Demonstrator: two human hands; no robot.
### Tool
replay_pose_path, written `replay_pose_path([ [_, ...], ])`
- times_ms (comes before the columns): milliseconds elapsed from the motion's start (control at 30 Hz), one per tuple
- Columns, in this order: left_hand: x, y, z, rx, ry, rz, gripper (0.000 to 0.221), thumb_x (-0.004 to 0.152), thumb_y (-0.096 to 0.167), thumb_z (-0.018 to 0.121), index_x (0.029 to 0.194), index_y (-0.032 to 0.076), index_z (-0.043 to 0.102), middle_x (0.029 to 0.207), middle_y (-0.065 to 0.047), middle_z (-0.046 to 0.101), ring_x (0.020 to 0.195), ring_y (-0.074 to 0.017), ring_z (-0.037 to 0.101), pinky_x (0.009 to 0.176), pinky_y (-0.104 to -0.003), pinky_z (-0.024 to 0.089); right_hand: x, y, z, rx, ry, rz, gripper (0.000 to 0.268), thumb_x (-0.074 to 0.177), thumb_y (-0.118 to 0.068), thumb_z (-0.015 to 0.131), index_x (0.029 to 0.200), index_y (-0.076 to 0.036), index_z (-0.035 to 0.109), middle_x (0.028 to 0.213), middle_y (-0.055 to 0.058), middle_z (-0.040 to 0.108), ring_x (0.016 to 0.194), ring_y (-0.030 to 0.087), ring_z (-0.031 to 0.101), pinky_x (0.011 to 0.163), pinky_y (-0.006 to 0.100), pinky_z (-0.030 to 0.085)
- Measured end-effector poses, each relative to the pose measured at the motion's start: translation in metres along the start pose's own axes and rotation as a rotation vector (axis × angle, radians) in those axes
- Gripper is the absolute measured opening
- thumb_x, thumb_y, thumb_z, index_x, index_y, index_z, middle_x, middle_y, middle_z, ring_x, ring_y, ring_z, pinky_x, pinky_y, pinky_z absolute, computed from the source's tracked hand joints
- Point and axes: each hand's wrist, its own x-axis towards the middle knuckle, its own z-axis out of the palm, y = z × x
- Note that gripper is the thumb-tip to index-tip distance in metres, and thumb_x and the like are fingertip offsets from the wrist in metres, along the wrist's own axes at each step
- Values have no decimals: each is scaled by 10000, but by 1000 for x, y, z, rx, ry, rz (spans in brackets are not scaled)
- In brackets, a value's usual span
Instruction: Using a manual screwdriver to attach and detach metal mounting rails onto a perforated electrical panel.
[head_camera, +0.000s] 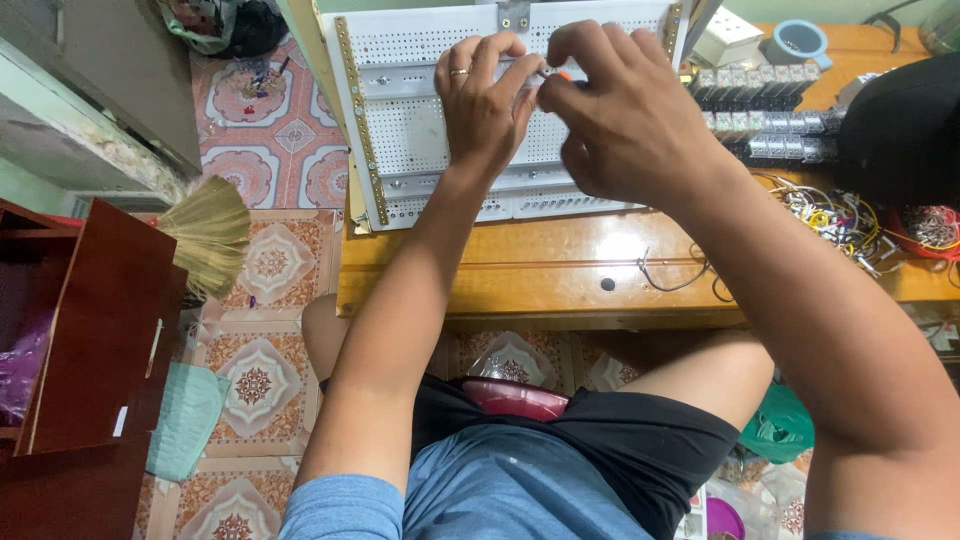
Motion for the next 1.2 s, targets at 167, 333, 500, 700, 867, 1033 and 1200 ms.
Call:
replay_pose_path([
  [167, -6, -4, 10, 10, -8, -9, 344, 746, 221, 964, 1015, 188, 754, 1134, 36, 620, 1107, -279, 534, 998, -487, 372, 4, -3, -2, 136, -15, 151, 199, 1164, -177, 535, 1299, -37, 493, 1137, 187, 530, 516, 350, 545, 347, 457, 454],
  [333, -5, -3, 8, 13, 1, -1, 358, 735, 91, 920, 1030, 190, 743, 1133, 38, 616, 1101, -288, 519, 1001, -493, 370, -3, 4, 8, -81, -10, 12, 224, 985, -272, 702, 1103, -90, 647, 1178, 116, 592, 881, 266, 630, 695, 383, 474],
  [500, -5, 0, 7, -13, 9, -12, 291, 769, 137, 918, 990, 147, 729, 1135, 25, 608, 1113, -291, 517, 1021, -505, 357, 6, -3, -1, 83, 6, 53, 293, 942, -63, 534, 1234, -58, 547, 1134, 174, 514, 721, 351, 589, 551, 449, 467],
  [700, -5, -1, 6, -19, 10, -3, 290, 784, 168, 899, 1022, 177, 733, 1128, 37, 592, 1113, -281, 514, 1005, -476, 350, 1, 1, 5, -25, -18, 82, 222, 1087, -284, 613, 1190, -91, 649, 1099, 111, 624, 702, 277, 594, 545, 418, 498],
  [867, -4, -2, 6, -39, 21, -11, 355, 751, 133, 924, 1042, 185, 728, 1144, 34, 606, 1104, -296, 522, 1016, -492, 357, 3, 3, 0, 129, 55, -8, 495, 761, 84, 534, 1217, -108, 510, 1280, 231, 472, 805, 349, 502, 717, 467, 454],
  [1033, -7, -5, 12, -8, -8, -13, 353, 777, 270, 949, 1043, 186, 734, 1139, 45, 603, 1130, -274, 519, 1019, -462, 343, 7, 1, -6, 190, -32, 142, 183, 1147, -149, 608, 1222, -39, 483, 1152, 227, 475, 514, 305, 517, 342, 427, 478],
  [1200, -6, -2, 6, -16, -10, -10, 329, 769, 160, 915, 1037, 207, 730, 1134, 41, 602, 1111, -284, 517, 1006, -482, 355, -2, 4, -1, 103, -18, 75, 219, 962, -159, 549, 1150, -49, 537, 1163, 185, 506, 668, 353, 567, 535, 472, 506],
])
